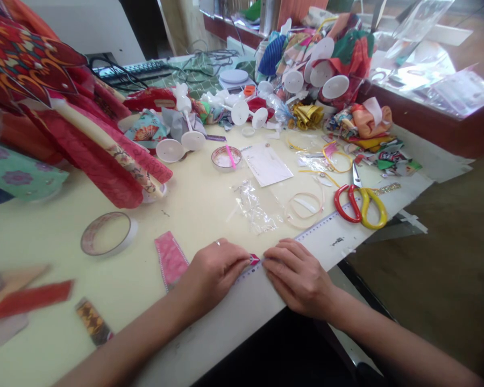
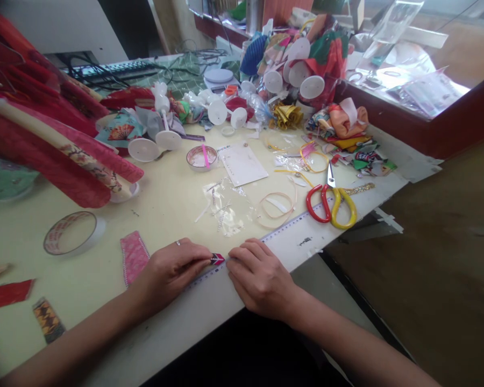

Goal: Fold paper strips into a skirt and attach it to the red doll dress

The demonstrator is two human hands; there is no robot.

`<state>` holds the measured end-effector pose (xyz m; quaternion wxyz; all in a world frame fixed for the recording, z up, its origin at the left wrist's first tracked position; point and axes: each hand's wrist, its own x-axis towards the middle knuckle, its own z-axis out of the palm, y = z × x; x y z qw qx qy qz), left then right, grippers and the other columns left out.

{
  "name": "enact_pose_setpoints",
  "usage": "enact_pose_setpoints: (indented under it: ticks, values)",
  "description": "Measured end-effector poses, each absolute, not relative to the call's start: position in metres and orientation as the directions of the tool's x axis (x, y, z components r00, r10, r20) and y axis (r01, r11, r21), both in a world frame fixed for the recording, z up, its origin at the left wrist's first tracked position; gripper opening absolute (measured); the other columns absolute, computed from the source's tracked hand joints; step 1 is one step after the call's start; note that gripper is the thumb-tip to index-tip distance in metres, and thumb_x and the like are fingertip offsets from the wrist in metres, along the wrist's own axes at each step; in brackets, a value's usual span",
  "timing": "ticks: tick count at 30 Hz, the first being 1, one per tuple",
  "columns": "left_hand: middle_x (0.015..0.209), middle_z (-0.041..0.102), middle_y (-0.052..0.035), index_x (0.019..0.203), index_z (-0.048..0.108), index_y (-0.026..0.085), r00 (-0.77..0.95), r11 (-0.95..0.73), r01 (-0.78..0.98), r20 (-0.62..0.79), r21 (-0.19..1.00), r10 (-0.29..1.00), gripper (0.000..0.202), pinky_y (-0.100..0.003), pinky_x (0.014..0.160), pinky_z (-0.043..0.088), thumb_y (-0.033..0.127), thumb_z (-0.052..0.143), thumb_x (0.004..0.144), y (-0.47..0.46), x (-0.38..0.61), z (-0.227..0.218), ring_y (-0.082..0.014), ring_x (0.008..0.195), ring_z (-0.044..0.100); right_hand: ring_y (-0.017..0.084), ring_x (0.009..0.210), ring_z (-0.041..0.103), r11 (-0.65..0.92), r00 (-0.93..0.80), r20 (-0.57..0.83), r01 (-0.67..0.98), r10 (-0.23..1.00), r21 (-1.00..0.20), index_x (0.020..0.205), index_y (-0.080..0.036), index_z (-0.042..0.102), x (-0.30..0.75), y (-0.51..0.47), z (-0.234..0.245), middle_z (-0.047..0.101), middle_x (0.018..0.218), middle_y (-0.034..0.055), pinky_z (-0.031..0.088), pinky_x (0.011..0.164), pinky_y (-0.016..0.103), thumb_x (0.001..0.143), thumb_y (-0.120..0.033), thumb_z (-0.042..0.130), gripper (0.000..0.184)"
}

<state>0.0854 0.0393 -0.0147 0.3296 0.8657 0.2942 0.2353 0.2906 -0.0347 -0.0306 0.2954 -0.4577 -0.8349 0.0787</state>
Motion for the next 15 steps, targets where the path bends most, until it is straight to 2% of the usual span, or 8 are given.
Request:
enact_pose_setpoints:
  ticks: [15]
  values:
    - [0.085, 0.066, -0.0033, 0.089, 0.062, 0.019, 0.719, -0.696, 0.355, 0.294, 0.624, 0.630, 0.010, -0.029, 0.073, 0.047, 0.016, 0.053, 0.087, 0.0386, 0.0837, -0.0187, -0.0153, 0.079, 0.055, 0.023, 0.097, 0.051, 0.567, -0.406, 0.415, 0.708, 0.814, -0.421, 0.099, -0.013, 0.059, 0.2905, -0.0347, -0.0302, 0.059, 0.101, 0.0101, 0.045, 0.090, 0.043, 0.083, -0.008, 0.051, 0.020]
